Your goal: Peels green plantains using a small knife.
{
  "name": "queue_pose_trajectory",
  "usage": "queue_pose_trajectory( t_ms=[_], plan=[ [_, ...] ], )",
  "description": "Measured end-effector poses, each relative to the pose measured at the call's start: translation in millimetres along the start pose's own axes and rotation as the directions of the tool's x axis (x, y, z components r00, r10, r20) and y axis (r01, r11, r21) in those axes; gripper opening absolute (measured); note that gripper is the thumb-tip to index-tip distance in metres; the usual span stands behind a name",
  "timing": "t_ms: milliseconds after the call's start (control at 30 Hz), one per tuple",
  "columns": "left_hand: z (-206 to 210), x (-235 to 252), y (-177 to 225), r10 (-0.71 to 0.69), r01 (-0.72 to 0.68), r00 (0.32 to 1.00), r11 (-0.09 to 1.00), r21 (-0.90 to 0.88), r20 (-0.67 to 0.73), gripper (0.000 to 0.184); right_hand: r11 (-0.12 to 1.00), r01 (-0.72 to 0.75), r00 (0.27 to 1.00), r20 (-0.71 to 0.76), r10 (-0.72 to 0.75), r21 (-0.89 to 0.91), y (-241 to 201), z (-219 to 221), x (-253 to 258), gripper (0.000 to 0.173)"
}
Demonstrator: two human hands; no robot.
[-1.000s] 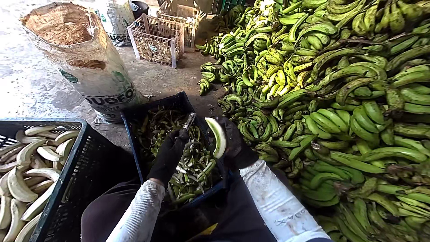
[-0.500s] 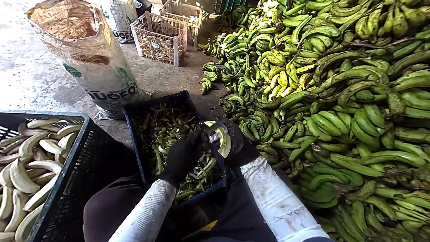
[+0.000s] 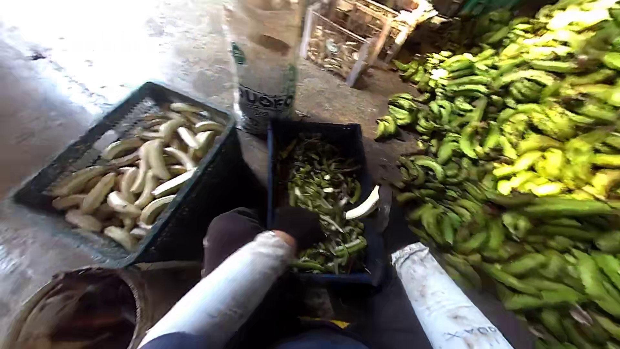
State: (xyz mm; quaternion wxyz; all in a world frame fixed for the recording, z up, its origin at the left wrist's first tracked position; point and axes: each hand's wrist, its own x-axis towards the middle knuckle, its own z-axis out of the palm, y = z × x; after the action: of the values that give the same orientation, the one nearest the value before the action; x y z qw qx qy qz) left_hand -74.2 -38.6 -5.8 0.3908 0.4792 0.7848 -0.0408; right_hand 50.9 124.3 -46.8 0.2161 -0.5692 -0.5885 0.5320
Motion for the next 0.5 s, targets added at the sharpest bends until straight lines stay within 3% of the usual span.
queue_pose_trajectory(
  t_ms=[33,133,267,333,433,500],
  plan=[
    [10.7,-1.6,2.0,0.013,-0.017,0.994,0.999,0.036,0.107,0.049,0.999,-0.032,0.996,0.086,0.035,-0.031,-1.9,23.3,-2.6,0.041],
    [32.8,-6.0,12.8,0.117,-0.145,0.959,0.985,0.093,0.258,0.042,0.995,0.082,0.937,0.334,-0.099,0.065,1.8,92.7,-5.8,0.044],
    [28.7,-22.5,16.1,0.149,-0.161,0.958,0.987,0.028,0.245,0.037,0.952,0.099,0.743,0.615,-0.264,0.289,-61.9,178.2,-38.8,0.038],
    [10.6,-46.7,18.6,0.106,-0.097,0.962,0.994,-0.049,0.252,0.033,0.908,-0.017,0.686,0.666,-0.294,0.418,-106.1,215.9,-59.3,0.035],
    [8.2,-50.3,16.8,0.107,-0.072,0.979,0.978,-0.197,0.173,0.03,0.927,-0.047,0.748,0.628,-0.215,0.373,-148.0,232.6,-79.9,0.043],
    [4.5,-40.0,19.0,0.117,-0.112,0.972,0.993,-0.036,0.202,0.034,0.932,0.05,0.765,0.586,-0.267,0.36,-149.8,221.6,-73.2,0.048]
  ],
)
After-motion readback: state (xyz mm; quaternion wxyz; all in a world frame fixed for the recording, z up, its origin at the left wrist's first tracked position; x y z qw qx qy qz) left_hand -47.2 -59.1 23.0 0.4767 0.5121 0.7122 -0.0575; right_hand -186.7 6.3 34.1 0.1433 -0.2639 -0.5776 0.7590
